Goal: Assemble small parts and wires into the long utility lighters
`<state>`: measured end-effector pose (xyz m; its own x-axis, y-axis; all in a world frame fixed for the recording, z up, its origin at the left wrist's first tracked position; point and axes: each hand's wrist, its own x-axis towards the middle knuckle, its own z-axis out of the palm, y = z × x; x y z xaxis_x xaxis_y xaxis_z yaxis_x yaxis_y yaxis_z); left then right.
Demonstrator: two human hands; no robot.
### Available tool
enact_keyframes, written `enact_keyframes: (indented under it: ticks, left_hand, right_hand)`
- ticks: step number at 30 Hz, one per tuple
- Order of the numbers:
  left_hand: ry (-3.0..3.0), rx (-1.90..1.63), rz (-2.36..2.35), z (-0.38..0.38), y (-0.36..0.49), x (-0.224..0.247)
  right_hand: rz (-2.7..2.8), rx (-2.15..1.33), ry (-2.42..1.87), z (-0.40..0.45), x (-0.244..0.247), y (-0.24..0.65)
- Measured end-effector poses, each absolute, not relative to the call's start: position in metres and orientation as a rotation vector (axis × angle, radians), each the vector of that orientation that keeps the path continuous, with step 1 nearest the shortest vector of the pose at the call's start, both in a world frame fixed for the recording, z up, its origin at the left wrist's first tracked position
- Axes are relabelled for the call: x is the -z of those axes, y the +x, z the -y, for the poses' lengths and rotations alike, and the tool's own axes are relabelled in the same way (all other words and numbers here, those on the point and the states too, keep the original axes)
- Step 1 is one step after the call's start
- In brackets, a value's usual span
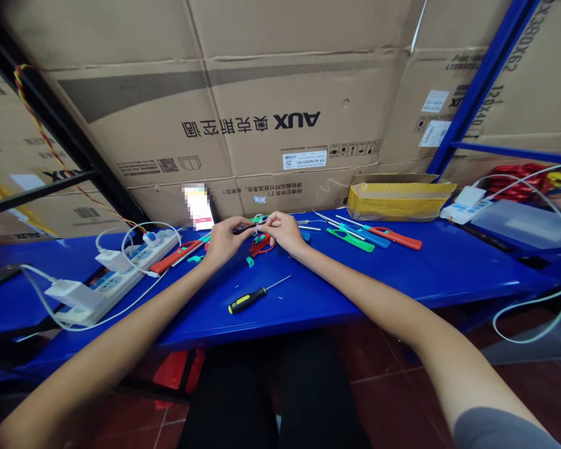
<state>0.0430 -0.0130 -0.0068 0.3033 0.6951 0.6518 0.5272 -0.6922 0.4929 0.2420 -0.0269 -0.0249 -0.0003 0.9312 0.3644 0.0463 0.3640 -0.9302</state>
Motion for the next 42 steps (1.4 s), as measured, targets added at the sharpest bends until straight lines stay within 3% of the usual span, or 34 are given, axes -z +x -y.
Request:
enact_keyframes:
  ticks: [29, 42]
  left_hand:
    - [2.711, -1.296, -1.051, 0.013, 0.038, 0.012]
    - [2.675, -1.211, -1.081, 0.007, 0.035, 0.015]
  right_hand:
    - [1.436, -1.155, -0.942, 0.028, 0.022, 0.246]
    - [1.716, -1.225, -0.897, 0.022, 0.019, 0.257]
